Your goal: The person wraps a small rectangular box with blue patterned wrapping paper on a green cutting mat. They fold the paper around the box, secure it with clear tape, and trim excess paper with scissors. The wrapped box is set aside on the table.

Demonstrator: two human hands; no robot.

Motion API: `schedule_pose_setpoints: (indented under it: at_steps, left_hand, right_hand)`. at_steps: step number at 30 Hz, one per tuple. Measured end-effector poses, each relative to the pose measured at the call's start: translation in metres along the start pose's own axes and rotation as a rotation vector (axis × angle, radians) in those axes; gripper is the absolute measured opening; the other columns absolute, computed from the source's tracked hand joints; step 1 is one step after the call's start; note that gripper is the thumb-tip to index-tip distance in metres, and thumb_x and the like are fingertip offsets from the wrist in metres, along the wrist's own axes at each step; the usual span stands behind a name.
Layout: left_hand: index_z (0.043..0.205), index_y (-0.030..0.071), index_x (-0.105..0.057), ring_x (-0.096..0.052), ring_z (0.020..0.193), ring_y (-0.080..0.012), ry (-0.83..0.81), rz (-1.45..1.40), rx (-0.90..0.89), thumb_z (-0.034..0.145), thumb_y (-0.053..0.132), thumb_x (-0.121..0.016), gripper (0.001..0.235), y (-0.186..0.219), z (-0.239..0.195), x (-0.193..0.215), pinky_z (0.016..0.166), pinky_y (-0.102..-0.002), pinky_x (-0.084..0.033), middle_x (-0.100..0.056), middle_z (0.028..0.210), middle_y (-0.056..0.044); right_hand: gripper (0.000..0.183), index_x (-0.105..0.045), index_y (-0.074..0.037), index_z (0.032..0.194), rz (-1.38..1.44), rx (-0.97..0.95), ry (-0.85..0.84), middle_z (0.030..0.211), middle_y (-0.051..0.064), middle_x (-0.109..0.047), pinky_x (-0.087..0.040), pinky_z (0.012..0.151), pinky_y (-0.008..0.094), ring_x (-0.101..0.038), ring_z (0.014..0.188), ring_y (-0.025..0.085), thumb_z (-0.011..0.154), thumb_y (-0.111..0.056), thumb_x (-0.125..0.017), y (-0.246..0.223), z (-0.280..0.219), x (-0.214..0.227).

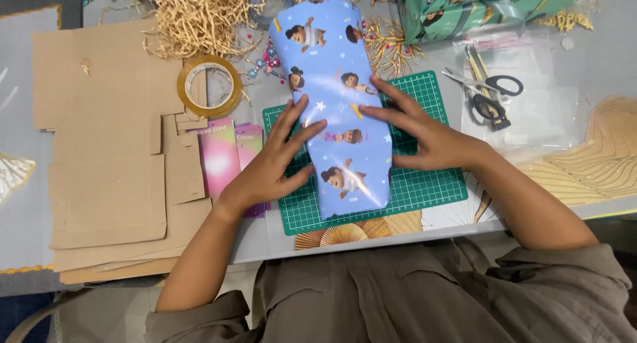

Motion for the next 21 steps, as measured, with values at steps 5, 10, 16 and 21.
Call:
schedule_pose_setpoints:
  at_steps: [5, 10, 16, 21]
  left_hand:
    - [0.174, 0.029, -0.037, -0.002, 0.169, -0.046, 0.086, 0.105, -0.006, 0.107, 0.021, -0.059, 0.071, -0.003, 0.001, -0.005, 0.134, -0.067, -0.009, -0.006, 0.185, -0.014]
    - [0.169, 0.031, -0.047, -0.01, 0.17, -0.0387, 0.107, 0.119, -0.098, 0.104, 0.03, -0.055, 0.066, -0.005, 0.005, -0.014, 0.136, -0.06, -0.007, -0.024, 0.183, -0.009]
    - [0.165, 0.034, -0.051, -0.009, 0.169, -0.0427, 0.063, 0.166, -0.106, 0.109, 0.041, -0.039, 0.057, -0.002, 0.006, -0.014, 0.135, -0.063, -0.006, -0.03, 0.181, -0.005]
    - [0.165, 0.035, -0.05, -0.011, 0.169, -0.043, 0.053, 0.245, -0.115, 0.108, 0.046, -0.04, 0.059, -0.002, 0.007, -0.013, 0.135, -0.063, -0.003, -0.031, 0.18, -0.004]
  right_hand:
    - [0.06, -0.057, -0.008, 0.145, -0.296, 0.327, 0.204, 0.152, 0.022, -0.043, -0.046, 0.111, 0.06, -0.047, 0.136, 0.046, 0.089, -0.012, -0.078, -0.01, -0.057, -0.028]
    - [0.02, -0.077, 0.001, 0.109, -0.56, 0.615, 0.218, 0.115, 0.02, -0.076, -0.067, 0.092, 0.047, -0.079, 0.105, 0.034, 0.1, -0.015, -0.068, -0.086, -0.072, -0.107]
    - [0.065, -0.065, -0.008, 0.139, -0.757, 0.033, -0.096, 0.107, 0.015, -0.075, -0.058, 0.081, 0.051, -0.075, 0.093, 0.035, 0.112, -0.064, -0.044, -0.045, -0.084, -0.146]
    - [0.042, -0.072, -0.004, 0.138, -0.357, 0.047, -0.267, 0.126, 0.022, -0.078, -0.06, 0.095, 0.049, -0.074, 0.118, 0.04, 0.113, -0.034, -0.057, -0.104, -0.064, -0.09]
Point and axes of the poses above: each hand's wrist, its own z-axis towards the middle knuckle, its own x-axis out of the back of the hand, y = z × x, the point moved 3 cm from there along z, towards the middle knuckle
